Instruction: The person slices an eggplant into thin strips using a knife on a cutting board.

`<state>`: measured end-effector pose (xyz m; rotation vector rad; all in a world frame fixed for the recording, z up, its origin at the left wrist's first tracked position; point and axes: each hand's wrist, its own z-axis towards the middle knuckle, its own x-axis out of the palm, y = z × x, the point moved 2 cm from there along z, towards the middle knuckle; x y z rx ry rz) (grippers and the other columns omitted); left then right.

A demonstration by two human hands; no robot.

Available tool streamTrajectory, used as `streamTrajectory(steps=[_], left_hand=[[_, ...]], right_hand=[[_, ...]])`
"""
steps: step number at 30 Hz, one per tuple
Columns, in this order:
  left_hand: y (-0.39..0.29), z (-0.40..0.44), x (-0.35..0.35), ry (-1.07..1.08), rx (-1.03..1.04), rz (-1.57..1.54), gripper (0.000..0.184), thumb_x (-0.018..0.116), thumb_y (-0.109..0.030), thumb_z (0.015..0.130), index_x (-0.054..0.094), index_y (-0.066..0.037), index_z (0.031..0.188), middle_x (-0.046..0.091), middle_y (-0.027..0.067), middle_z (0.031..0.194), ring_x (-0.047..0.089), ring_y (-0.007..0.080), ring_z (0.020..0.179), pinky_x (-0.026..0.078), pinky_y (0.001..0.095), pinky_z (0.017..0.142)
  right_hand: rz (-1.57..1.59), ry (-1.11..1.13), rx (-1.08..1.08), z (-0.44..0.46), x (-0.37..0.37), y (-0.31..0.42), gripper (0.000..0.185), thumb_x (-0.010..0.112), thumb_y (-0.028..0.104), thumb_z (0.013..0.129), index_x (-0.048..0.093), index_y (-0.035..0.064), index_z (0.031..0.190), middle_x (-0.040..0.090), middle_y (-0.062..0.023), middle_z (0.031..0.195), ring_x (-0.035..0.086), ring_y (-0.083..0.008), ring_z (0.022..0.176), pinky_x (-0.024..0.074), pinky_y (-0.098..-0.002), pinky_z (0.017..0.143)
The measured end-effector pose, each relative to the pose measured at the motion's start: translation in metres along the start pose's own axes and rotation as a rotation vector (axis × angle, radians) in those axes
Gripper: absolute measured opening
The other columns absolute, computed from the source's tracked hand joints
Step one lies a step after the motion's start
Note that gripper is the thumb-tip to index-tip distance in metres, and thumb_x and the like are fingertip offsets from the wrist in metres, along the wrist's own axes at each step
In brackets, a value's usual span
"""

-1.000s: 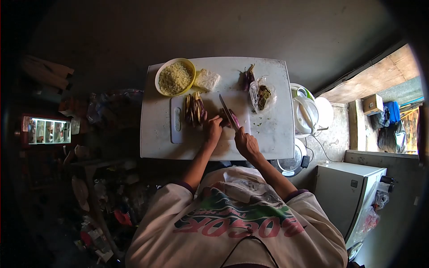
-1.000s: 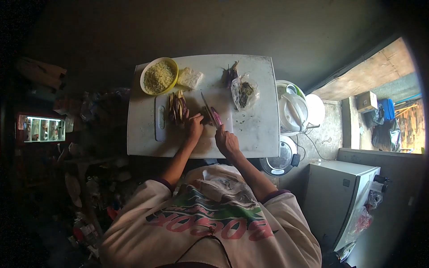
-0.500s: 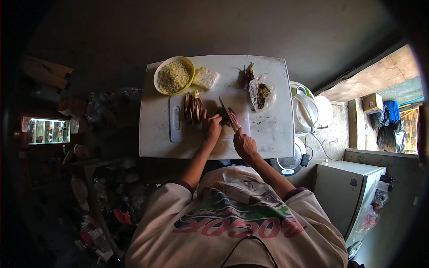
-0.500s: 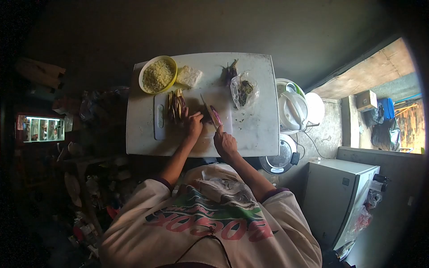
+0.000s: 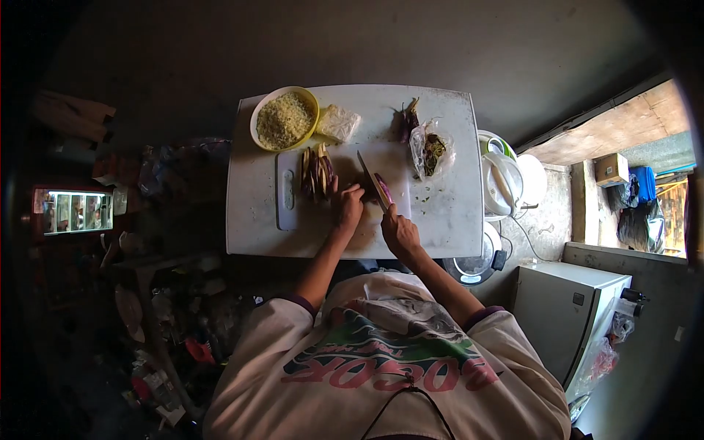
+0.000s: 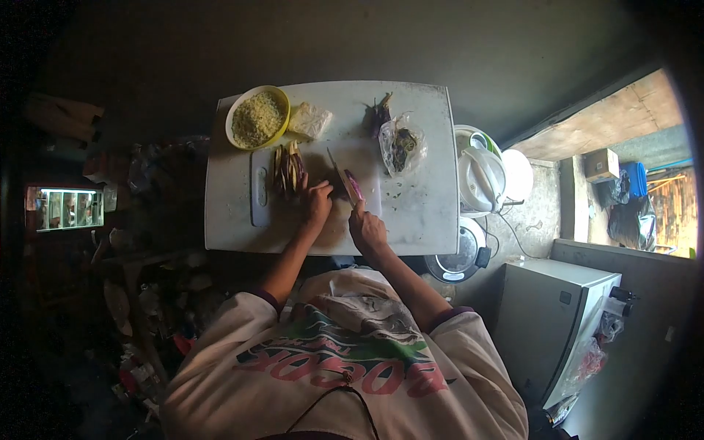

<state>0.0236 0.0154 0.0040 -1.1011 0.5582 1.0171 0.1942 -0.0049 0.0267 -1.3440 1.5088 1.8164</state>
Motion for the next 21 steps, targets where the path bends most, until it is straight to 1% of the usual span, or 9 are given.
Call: streamTrajectory(steps=[6, 8, 9, 11, 12, 14, 18, 20, 21], left_hand=[[-0.002, -0.001, -0.002, -0.018, -0.002, -0.016, 0.015, 0.063, 0.005, 0.063, 0.068, -0.003, 0.075, 0.068, 0.0116, 0.085, 0.063, 0.0296, 0.090, 0.028, 0.0509, 0.112], [-0.005, 0.003, -0.008, 0.129, -0.046, 0.012, 0.018, 0.060, 0.004, 0.067, 0.070, -0.004, 0.080, 0.069, 0.0120, 0.090, 0.064, 0.0292, 0.093, 0.027, 0.0506, 0.112], [-0.003, 0.004, -0.008, 0.125, -0.049, 0.015, 0.018, 0.060, 0.004, 0.067, 0.070, -0.004, 0.080, 0.069, 0.0120, 0.090, 0.064, 0.0292, 0.093, 0.027, 0.0506, 0.112], [-0.003, 0.003, -0.006, 0.064, -0.016, 0.001, 0.016, 0.057, 0.000, 0.073, 0.070, -0.005, 0.079, 0.068, 0.0115, 0.088, 0.064, 0.0290, 0.093, 0.027, 0.0505, 0.112], [0.000, 0.000, -0.001, 0.066, -0.017, 0.003, 0.016, 0.057, 0.000, 0.073, 0.070, -0.005, 0.079, 0.068, 0.0115, 0.088, 0.064, 0.0290, 0.093, 0.027, 0.0505, 0.112], [0.009, -0.005, 0.011, -0.068, 0.014, 0.009, 0.017, 0.054, -0.004, 0.077, 0.071, -0.006, 0.079, 0.068, 0.0106, 0.088, 0.064, 0.0284, 0.092, 0.027, 0.0506, 0.112], [0.009, -0.008, 0.017, -0.087, -0.018, -0.020, 0.017, 0.055, -0.007, 0.078, 0.072, -0.006, 0.077, 0.069, 0.0106, 0.088, 0.064, 0.0285, 0.092, 0.026, 0.0507, 0.113], [0.003, -0.001, 0.006, 0.088, -0.075, -0.031, 0.018, 0.057, -0.003, 0.074, 0.073, -0.007, 0.081, 0.070, 0.0111, 0.094, 0.065, 0.0283, 0.094, 0.024, 0.0505, 0.114], [0.005, -0.001, 0.008, 0.090, -0.074, -0.030, 0.018, 0.057, -0.003, 0.074, 0.073, -0.007, 0.081, 0.070, 0.0111, 0.094, 0.065, 0.0283, 0.094, 0.024, 0.0505, 0.114]], right_hand=[[0.037, 0.032, 0.019, 0.007, 0.008, -0.004, 0.037, 0.047, 0.024, 0.095, 0.041, -0.0021, 0.120, 0.061, -0.0240, 0.066, 0.062, -0.0429, 0.059, 0.0500, -0.0535, 0.053], [-0.037, -0.076, -0.070, 0.010, 0.013, -0.004, 0.038, 0.047, 0.024, 0.095, 0.040, -0.0021, 0.121, 0.062, -0.0251, 0.069, 0.062, -0.0426, 0.062, 0.0500, -0.0545, 0.056], [-0.036, -0.075, -0.075, 0.013, 0.012, -0.002, 0.038, 0.047, 0.024, 0.095, 0.040, -0.0021, 0.121, 0.062, -0.0251, 0.069, 0.062, -0.0426, 0.062, 0.0500, -0.0545, 0.056], [-0.017, -0.073, -0.083, 0.021, 0.011, 0.001, 0.034, 0.046, 0.023, 0.094, 0.040, -0.0015, 0.117, 0.062, -0.0260, 0.071, 0.062, -0.0441, 0.064, 0.0499, -0.0562, 0.059], [-0.015, -0.071, -0.082, 0.026, 0.009, 0.003, 0.034, 0.046, 0.023, 0.094, 0.040, -0.0015, 0.117, 0.062, -0.0260, 0.071, 0.062, -0.0441, 0.064, 0.0499, -0.0562, 0.059], [0.123, 0.017, -0.003, 0.035, 0.003, 0.005, 0.031, 0.045, 0.021, 0.093, 0.040, -0.0011, 0.115, 0.063, -0.0268, 0.073, 0.062, -0.0455, 0.065, 0.0496, -0.0566, 0.059], [0.142, 0.044, 0.007, 0.034, 0.004, 0.000, 0.032, 0.045, 0.020, 0.092, 0.039, -0.0015, 0.116, 0.062, -0.0267, 0.072, 0.062, -0.0461, 0.064, 0.0495, -0.0566, 0.059], [0.154, 0.047, 0.004, 0.027, 0.005, 0.001, 0.032, 0.045, 0.021, 0.092, 0.040, -0.0015, 0.115, 0.062, -0.0275, 0.070, 0.062, -0.0462, 0.063, 0.0490, -0.0568, 0.058], [0.156, 0.046, 0.006, 0.021, 0.003, 0.001, 0.032, 0.045, 0.021, 0.092, 0.040, -0.0015, 0.115, 0.062, -0.0275, 0.070, 0.062, -0.0462, 0.063, 0.0490, -0.0568, 0.058]])
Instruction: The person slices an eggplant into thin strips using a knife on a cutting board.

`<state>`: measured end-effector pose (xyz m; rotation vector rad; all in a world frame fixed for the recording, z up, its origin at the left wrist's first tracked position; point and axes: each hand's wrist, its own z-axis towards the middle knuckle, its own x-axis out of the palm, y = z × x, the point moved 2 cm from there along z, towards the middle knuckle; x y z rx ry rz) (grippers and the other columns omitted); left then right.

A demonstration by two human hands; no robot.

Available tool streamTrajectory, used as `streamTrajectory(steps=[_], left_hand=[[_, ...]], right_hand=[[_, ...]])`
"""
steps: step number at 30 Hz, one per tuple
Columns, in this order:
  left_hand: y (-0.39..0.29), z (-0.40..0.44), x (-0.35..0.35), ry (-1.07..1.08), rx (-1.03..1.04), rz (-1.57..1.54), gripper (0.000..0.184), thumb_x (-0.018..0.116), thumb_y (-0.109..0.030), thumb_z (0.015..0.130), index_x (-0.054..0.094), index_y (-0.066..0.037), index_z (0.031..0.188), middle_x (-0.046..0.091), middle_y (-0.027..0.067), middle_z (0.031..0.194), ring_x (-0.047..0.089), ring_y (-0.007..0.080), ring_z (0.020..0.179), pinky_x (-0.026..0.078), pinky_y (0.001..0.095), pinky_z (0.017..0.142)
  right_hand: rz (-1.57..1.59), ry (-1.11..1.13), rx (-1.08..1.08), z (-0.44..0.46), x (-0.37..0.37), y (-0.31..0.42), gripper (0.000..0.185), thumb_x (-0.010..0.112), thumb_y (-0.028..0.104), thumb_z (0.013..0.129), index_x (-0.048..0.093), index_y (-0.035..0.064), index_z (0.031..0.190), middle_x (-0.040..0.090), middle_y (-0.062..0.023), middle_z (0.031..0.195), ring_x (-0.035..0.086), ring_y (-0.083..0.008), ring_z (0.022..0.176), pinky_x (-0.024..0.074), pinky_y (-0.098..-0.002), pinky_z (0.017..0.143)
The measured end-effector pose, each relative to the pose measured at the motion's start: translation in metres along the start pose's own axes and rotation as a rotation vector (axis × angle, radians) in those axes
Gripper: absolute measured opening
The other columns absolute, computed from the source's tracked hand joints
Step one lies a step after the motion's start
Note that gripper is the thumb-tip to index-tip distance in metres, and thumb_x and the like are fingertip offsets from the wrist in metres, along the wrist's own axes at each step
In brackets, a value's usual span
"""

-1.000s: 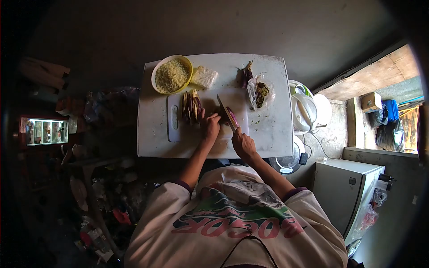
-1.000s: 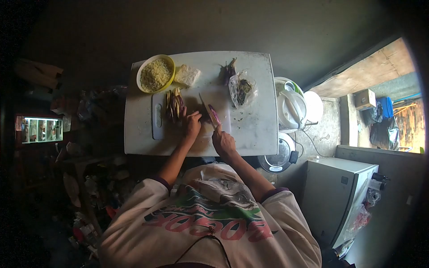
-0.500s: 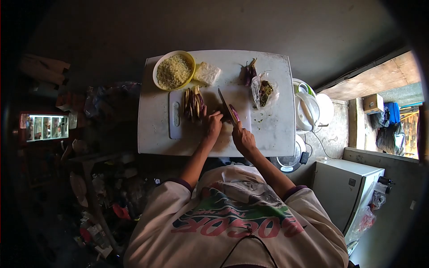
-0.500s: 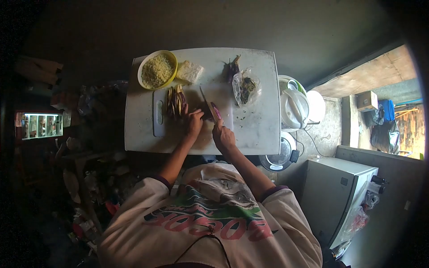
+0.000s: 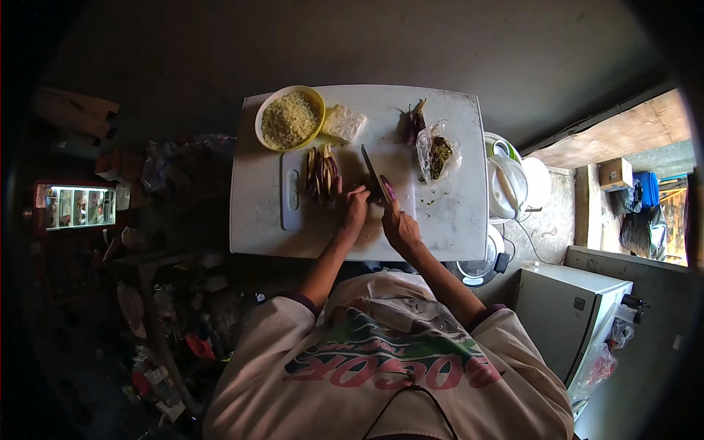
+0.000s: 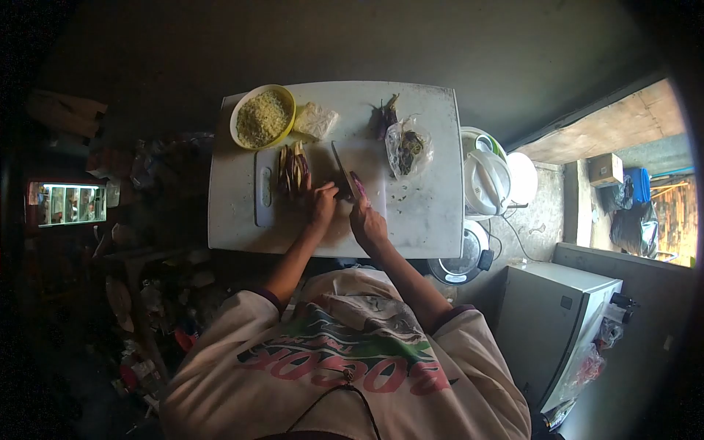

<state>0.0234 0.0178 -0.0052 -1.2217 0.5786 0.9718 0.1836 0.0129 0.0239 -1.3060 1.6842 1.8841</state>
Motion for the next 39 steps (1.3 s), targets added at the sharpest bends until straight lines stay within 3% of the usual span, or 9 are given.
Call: streamTrajectory(steps=[5, 18, 21, 23, 30, 33, 36, 38, 39], left_hand=[[0.000, -0.002, 0.002, 0.004, -0.015, 0.042, 0.022, 0.064, 0.004, 0.064, 0.073, -0.005, 0.083, 0.071, 0.0131, 0.096, 0.065, 0.0298, 0.096, 0.023, 0.0511, 0.114], [0.001, -0.004, 0.001, -0.128, 0.017, -0.006, 0.019, 0.057, 0.002, 0.070, 0.072, -0.004, 0.080, 0.070, 0.0119, 0.091, 0.064, 0.0343, 0.096, 0.025, 0.0515, 0.113], [-0.001, 0.001, -0.004, 0.039, 0.007, 0.030, 0.020, 0.062, 0.005, 0.065, 0.070, -0.003, 0.082, 0.068, 0.0127, 0.092, 0.062, 0.0318, 0.097, 0.021, 0.0528, 0.114], [-0.001, -0.001, 0.000, -0.032, 0.035, 0.034, 0.021, 0.063, 0.005, 0.064, 0.070, -0.003, 0.082, 0.068, 0.0112, 0.090, 0.063, 0.0302, 0.096, 0.021, 0.0527, 0.114], [-0.005, -0.001, -0.007, -0.144, 0.066, -0.033, 0.014, 0.059, 0.004, 0.066, 0.068, -0.004, 0.073, 0.067, 0.0114, 0.084, 0.064, 0.0295, 0.089, 0.026, 0.0532, 0.112], [-0.002, 0.001, -0.008, 0.024, 0.015, -0.027, 0.025, 0.069, 0.002, 0.063, 0.071, -0.005, 0.087, 0.068, 0.0110, 0.093, 0.063, 0.0284, 0.098, 0.023, 0.0523, 0.113], [-0.003, 0.000, -0.003, 0.114, 0.018, 0.061, 0.025, 0.070, 0.001, 0.066, 0.072, -0.005, 0.089, 0.068, 0.0098, 0.095, 0.064, 0.0279, 0.098, 0.023, 0.0516, 0.113], [-0.002, 0.000, -0.002, 0.003, 0.034, 0.019, 0.022, 0.070, 0.000, 0.068, 0.072, -0.005, 0.090, 0.068, 0.0079, 0.094, 0.064, 0.0277, 0.097, 0.023, 0.0512, 0.113], [-0.002, 0.002, -0.005, -0.004, 0.035, 0.021, 0.022, 0.070, 0.000, 0.068, 0.072, -0.005, 0.090, 0.068, 0.0079, 0.094, 0.064, 0.0277, 0.097, 0.023, 0.0512, 0.113]], right_hand=[[-0.131, -0.010, -0.041, -0.020, -0.009, -0.003, 0.032, 0.046, 0.021, 0.092, 0.041, -0.0026, 0.113, 0.060, -0.0271, 0.066, 0.061, -0.0454, 0.061, 0.0486, -0.0560, 0.054], [-0.083, -0.074, -0.101, 0.001, 0.009, -0.005, 0.039, 0.049, 0.018, 0.091, 0.039, -0.0054, 0.121, 0.060, -0.0259, 0.070, 0.060, -0.0425, 0.057, 0.0484, -0.0541, 0.052], [-0.198, -0.106, -0.120, -0.012, 0.007, -0.005, 0.038, 0.049, 0.018, 0.091, 0.041, -0.0054, 0.120, 0.060, -0.0234, 0.065, 0.061, -0.0413, 0.056, 0.0491, -0.0532, 0.052], [-0.172, -0.005, -0.017, -0.013, 0.006, -0.007, 0.040, 0.049, 0.019, 0.092, 0.041, -0.0056, 0.122, 0.059, -0.0220, 0.063, 0.060, -0.0405, 0.055, 0.0493, -0.0520, 0.051], [-0.232, -0.042, -0.059, 0.003, 0.028, -0.014, 0.050, 0.049, 0.020, 0.092, 0.036, -0.0088, 0.130, 0.062, -0.0228, 0.071, 0.062, -0.0396, 0.058, 0.0505, -0.0512, 0.054], [-0.253, -0.218, -0.178, 0.006, 0.031, -0.011, 0.043, 0.048, 0.019, 0.092, 0.040, -0.0075, 0.125, 0.062, -0.0215, 0.067, 0.063, -0.0404, 0.060, 0.0513, -0.0520, 0.056], [-0.231, -0.205, -0.126, 0.002, 0.023, -0.008, 0.037, 0.046, 0.020, 0.093, 0.042, -0.0063, 0.119, 0.061, -0.0222, 0.063, 0.063, -0.0426, 0.061, 0.0508, -0.0536, 0.057], [-0.082, 0.065, 0.088, -0.002, 0.007, -0.002, 0.031, 0.044, 0.022, 0.094, 0.043, -0.0044, 0.110, 0.061, -0.0239, 0.063, 0.062, -0.0446, 0.062, 0.0501, -0.0550, 0.057], [-0.083, 0.061, 0.081, -0.006, 0.006, -0.002, 0.031, 0.044, 0.022, 0.094, 0.043, -0.0044, 0.110, 0.061, -0.0239, 0.063, 0.062, -0.0446, 0.062, 0.0501, -0.0550, 0.057]])
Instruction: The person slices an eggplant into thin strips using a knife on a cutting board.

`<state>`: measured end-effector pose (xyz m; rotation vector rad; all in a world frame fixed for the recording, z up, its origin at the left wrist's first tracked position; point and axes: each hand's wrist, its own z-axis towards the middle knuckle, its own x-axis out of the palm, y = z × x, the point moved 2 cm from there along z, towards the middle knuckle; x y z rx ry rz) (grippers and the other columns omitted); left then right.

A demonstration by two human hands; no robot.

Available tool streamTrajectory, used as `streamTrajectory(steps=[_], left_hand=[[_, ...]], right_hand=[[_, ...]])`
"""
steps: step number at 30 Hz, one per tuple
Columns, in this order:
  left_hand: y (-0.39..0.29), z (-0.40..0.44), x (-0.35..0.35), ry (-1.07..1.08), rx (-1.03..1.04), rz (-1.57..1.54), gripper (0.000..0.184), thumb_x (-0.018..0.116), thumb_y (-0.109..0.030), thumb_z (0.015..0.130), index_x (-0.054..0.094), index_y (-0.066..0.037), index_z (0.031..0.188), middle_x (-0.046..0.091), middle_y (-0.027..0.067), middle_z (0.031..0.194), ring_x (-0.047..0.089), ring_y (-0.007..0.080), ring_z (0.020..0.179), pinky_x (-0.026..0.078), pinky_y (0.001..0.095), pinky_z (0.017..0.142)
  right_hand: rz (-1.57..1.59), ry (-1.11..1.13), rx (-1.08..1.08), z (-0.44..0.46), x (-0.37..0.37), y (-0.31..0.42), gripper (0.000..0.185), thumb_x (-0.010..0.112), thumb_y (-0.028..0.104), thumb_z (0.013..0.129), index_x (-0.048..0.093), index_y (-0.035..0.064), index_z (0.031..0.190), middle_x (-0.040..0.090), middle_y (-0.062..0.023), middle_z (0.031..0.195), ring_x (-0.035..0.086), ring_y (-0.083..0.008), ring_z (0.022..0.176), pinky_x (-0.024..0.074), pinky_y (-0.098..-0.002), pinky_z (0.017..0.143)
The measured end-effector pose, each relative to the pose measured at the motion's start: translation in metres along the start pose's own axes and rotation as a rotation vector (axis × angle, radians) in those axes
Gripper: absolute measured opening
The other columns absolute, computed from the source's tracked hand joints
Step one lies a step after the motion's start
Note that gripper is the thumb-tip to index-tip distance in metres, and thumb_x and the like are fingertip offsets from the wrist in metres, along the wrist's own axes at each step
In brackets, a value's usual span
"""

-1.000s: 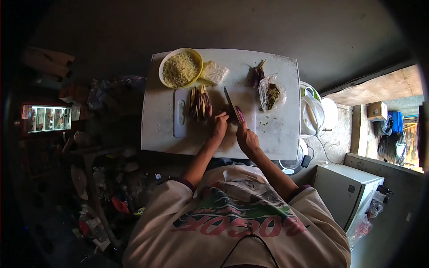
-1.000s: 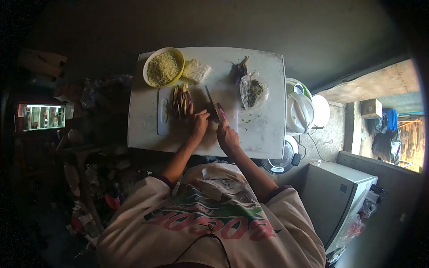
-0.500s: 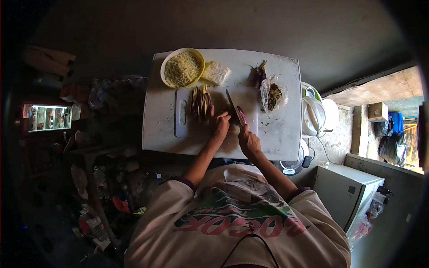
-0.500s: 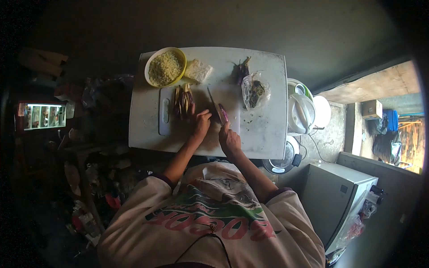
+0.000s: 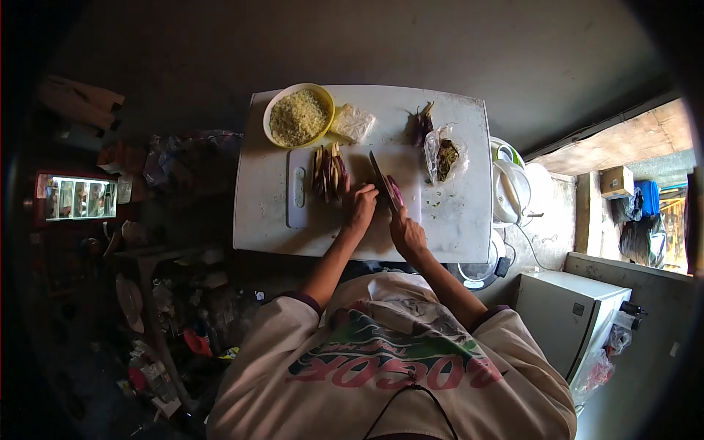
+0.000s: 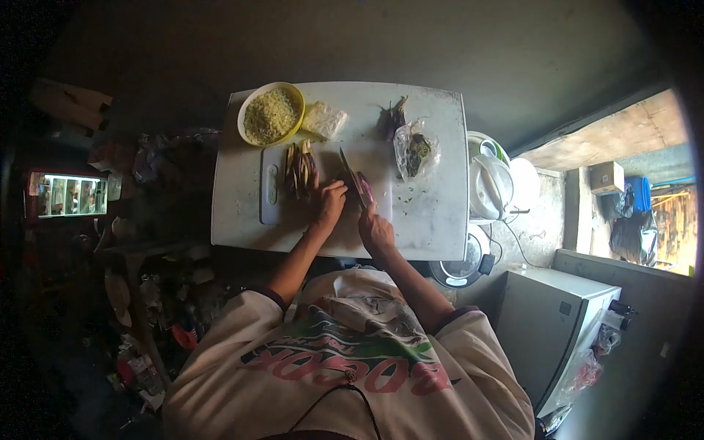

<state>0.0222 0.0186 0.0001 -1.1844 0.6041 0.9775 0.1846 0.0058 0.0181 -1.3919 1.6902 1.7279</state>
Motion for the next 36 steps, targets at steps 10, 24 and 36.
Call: streamTrajectory(steps=[10, 24, 36], left_hand=[[-0.003, -0.002, 0.000, -0.057, 0.011, -0.058, 0.022, 0.071, -0.002, 0.069, 0.072, -0.007, 0.090, 0.069, 0.0052, 0.096, 0.064, 0.0234, 0.098, 0.026, 0.0495, 0.113], [-0.005, -0.009, -0.014, -0.052, -0.043, -0.032, 0.036, 0.074, -0.010, 0.072, 0.067, -0.001, 0.106, 0.067, 0.0116, 0.110, 0.060, 0.0258, 0.107, 0.029, 0.0432, 0.113], [-0.018, -0.018, -0.029, -0.027, -0.069, -0.037, 0.046, 0.075, -0.023, 0.074, 0.062, -0.001, 0.112, 0.066, 0.0119, 0.109, 0.060, 0.0300, 0.103, 0.033, 0.0438, 0.108]], right_hand=[[0.007, -0.114, -0.109, 0.027, 0.027, -0.031, 0.028, 0.045, 0.026, 0.095, 0.042, -0.0010, 0.101, 0.061, -0.0250, 0.064, 0.061, -0.0461, 0.061, 0.0493, -0.0558, 0.056], [0.065, 0.052, -0.048, 0.009, -0.008, -0.001, 0.033, 0.044, 0.027, 0.094, 0.043, 0.0005, 0.114, 0.064, -0.0273, 0.074, 0.063, -0.0464, 0.070, 0.0503, -0.0563, 0.063], [0.147, -0.060, -0.101, -0.021, -0.053, -0.011, 0.025, 0.048, 0.028, 0.095, 0.043, 0.0037, 0.099, 0.059, -0.0265, 0.062, 0.058, -0.0494, 0.060, 0.0444, -0.0588, 0.055]])
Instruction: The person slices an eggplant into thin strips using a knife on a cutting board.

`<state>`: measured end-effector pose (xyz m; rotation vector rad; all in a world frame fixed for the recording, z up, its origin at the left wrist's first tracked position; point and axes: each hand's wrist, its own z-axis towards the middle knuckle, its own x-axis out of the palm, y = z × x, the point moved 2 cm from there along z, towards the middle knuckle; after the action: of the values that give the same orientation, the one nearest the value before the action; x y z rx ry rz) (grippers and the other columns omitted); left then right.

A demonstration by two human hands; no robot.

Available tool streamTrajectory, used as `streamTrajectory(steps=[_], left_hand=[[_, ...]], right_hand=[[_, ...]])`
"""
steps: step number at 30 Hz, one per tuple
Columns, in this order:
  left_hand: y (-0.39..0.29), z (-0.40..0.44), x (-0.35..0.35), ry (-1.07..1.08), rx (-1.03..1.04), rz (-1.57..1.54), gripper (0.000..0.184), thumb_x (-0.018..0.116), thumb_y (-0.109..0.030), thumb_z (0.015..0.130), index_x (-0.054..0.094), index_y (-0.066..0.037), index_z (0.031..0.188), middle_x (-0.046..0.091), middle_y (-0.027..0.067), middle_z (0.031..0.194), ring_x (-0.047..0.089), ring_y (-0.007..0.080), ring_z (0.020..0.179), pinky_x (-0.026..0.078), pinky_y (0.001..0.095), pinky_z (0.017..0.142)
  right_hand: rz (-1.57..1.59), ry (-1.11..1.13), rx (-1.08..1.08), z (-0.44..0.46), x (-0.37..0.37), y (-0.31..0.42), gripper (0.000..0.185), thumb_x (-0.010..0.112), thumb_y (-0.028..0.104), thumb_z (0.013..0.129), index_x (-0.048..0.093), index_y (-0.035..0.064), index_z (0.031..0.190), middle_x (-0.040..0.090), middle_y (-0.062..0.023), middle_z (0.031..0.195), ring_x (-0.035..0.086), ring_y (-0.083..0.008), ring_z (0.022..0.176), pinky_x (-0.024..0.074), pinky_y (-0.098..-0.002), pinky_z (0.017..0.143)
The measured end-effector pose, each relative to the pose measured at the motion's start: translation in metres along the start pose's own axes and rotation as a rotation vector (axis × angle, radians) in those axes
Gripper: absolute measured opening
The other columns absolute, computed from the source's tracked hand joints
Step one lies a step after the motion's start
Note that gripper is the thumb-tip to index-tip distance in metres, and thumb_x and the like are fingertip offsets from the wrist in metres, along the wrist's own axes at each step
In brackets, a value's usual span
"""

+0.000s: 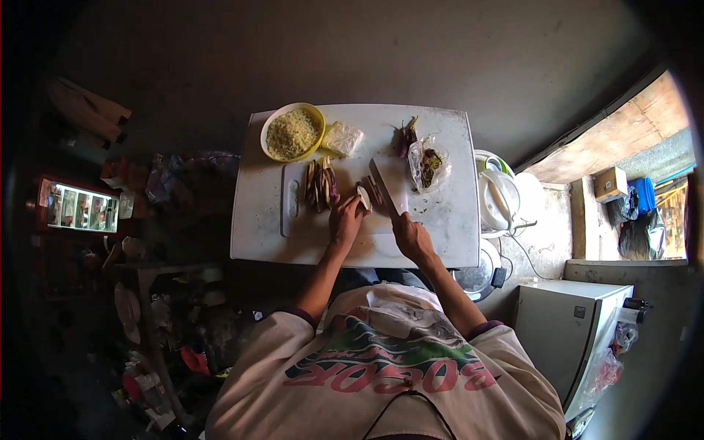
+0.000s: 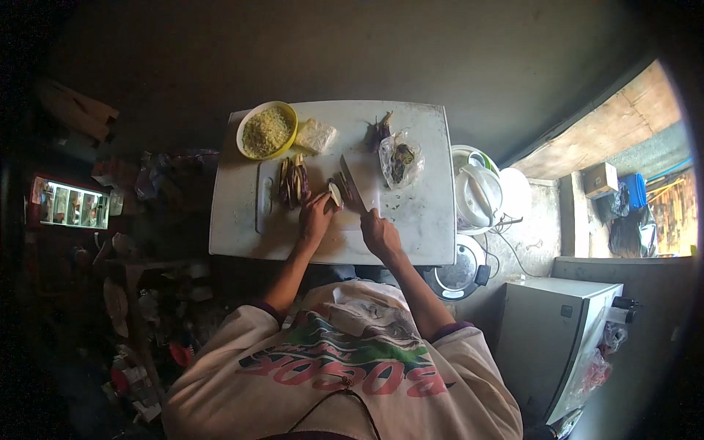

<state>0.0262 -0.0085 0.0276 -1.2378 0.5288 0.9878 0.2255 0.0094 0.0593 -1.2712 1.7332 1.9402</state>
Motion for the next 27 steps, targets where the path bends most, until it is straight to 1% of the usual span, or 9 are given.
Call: streamTrajectory(steps=[3, 5, 9, 16, 18, 19, 21, 25, 27], left_hand=[[0.001, -0.001, 0.005, 0.007, -0.061, -0.033, 0.047, 0.076, -0.021, 0.074, 0.062, -0.002, 0.114, 0.066, 0.0113, 0.111, 0.059, 0.0286, 0.106, 0.031, 0.0427, 0.109], [0.003, -0.002, 0.008, 0.017, -0.063, -0.001, 0.046, 0.076, -0.020, 0.074, 0.062, -0.002, 0.114, 0.065, 0.0107, 0.113, 0.058, 0.0275, 0.108, 0.031, 0.0421, 0.110], [0.013, -0.005, 0.019, 0.049, -0.111, 0.018, 0.045, 0.075, -0.013, 0.073, 0.062, -0.004, 0.116, 0.062, 0.0093, 0.118, 0.055, 0.0256, 0.113, 0.029, 0.0411, 0.112], [0.018, -0.009, 0.026, 0.031, -0.158, -0.033, 0.045, 0.072, -0.006, 0.073, 0.062, -0.004, 0.117, 0.061, 0.0095, 0.118, 0.056, 0.0261, 0.112, 0.028, 0.0395, 0.113], [0.016, -0.008, 0.024, 0.044, -0.141, -0.052, 0.042, 0.071, -0.005, 0.075, 0.062, -0.003, 0.116, 0.061, 0.0100, 0.118, 0.056, 0.0279, 0.111, 0.036, 0.0388, 0.108], [0.014, -0.008, 0.023, 0.046, -0.140, -0.053, 0.042, 0.071, -0.005, 0.075, 0.062, -0.003, 0.116, 0.061, 0.0100, 0.118, 0.056, 0.0279, 0.111, 0.036, 0.0388, 0.108], [0.012, -0.008, 0.019, 0.039, -0.158, -0.111, 0.038, 0.068, -0.004, 0.079, 0.061, -0.001, 0.116, 0.061, 0.0113, 0.117, 0.056, 0.0305, 0.110, 0.042, 0.0392, 0.099], [0.030, -0.007, 0.037, 0.040, -0.128, -0.111, 0.035, 0.066, -0.005, 0.082, 0.061, 0.000, 0.116, 0.059, 0.0132, 0.119, 0.055, 0.0326, 0.110, 0.045, 0.0399, 0.093], [0.031, -0.008, 0.043, -0.058, -0.073, -0.080, 0.031, 0.066, -0.006, 0.084, 0.062, 0.000, 0.114, 0.060, 0.0142, 0.118, 0.056, 0.0327, 0.109, 0.045, 0.0396, 0.093]], right_hand=[[-0.053, 0.079, 0.138, -0.016, -0.005, -0.001, 0.026, 0.047, 0.030, 0.095, 0.045, 0.0043, 0.100, 0.061, -0.0274, 0.068, 0.061, -0.0488, 0.066, 0.0466, -0.0582, 0.060], [-0.101, 0.054, 0.060, -0.024, 0.001, -0.001, 0.024, 0.051, 0.027, 0.094, 0.043, 0.0041, 0.098, 0.059, -0.0260, 0.061, 0.058, -0.0487, 0.059, 0.0446, -0.0585, 0.053], [-0.098, 0.082, 0.001, -0.032, 0.013, 0.000, 0.025, 0.051, 0.027, 0.094, 0.044, 0.0038, 0.099, 0.058, -0.0258, 0.061, 0.059, -0.0483, 0.058, 0.0448, -0.0584, 0.052], [-0.102, 0.028, -0.028, -0.037, 0.020, 0.003, 0.024, 0.050, 0.025, 0.093, 0.044, 0.0025, 0.099, 0.059, -0.0254, 0.062, 0.059, -0.0480, 0.059, 0.0458, -0.0582, 0.053], [-0.095, 0.118, 0.040, -0.037, 0.022, 0.005, 0.024, 0.049, 0.024, 0.093, 0.043, 0.0015, 0.099, 0.060, -0.0256, 0.063, 0.060, -0.0474, 0.061, 0.0465, -0.0577, 0.054], [-0.095, 0.118, 0.042, -0.037, 0.025, 0.005, 0.024, 0.049, 0.024, 0.093, 0.043, 0.0015, 0.099, 0.060, -0.0256, 0.063, 0.060, -0.0474, 0.061, 0.0465, -0.0577, 0.054], [-0.089, 0.115, 0.023, -0.036, 0.035, 0.005, 0.023, 0.047, 0.023, 0.094, 0.043, 0.0012, 0.101, 0.060, -0.0257, 0.064, 0.061, -0.0467, 0.061, 0.0479, -0.0566, 0.055], [-0.130, 0.014, 0.044, -0.022, 0.064, -0.003, 0.023, 0.044, 0.023, 0.095, 0.042, 0.0016, 0.102, 0.060, -0.0250, 0.064, 0.061, -0.0460, 0.061, 0.0491, -0.0559, 0.058], [-0.105, -0.040, 0.024, -0.006, 0.071, -0.003, 0.024, 0.041, 0.025, 0.096, 0.042, 0.0010, 0.100, 0.061, -0.0253, 0.065, 0.062, -0.0459, 0.063, 0.0500, -0.0557, 0.061]])
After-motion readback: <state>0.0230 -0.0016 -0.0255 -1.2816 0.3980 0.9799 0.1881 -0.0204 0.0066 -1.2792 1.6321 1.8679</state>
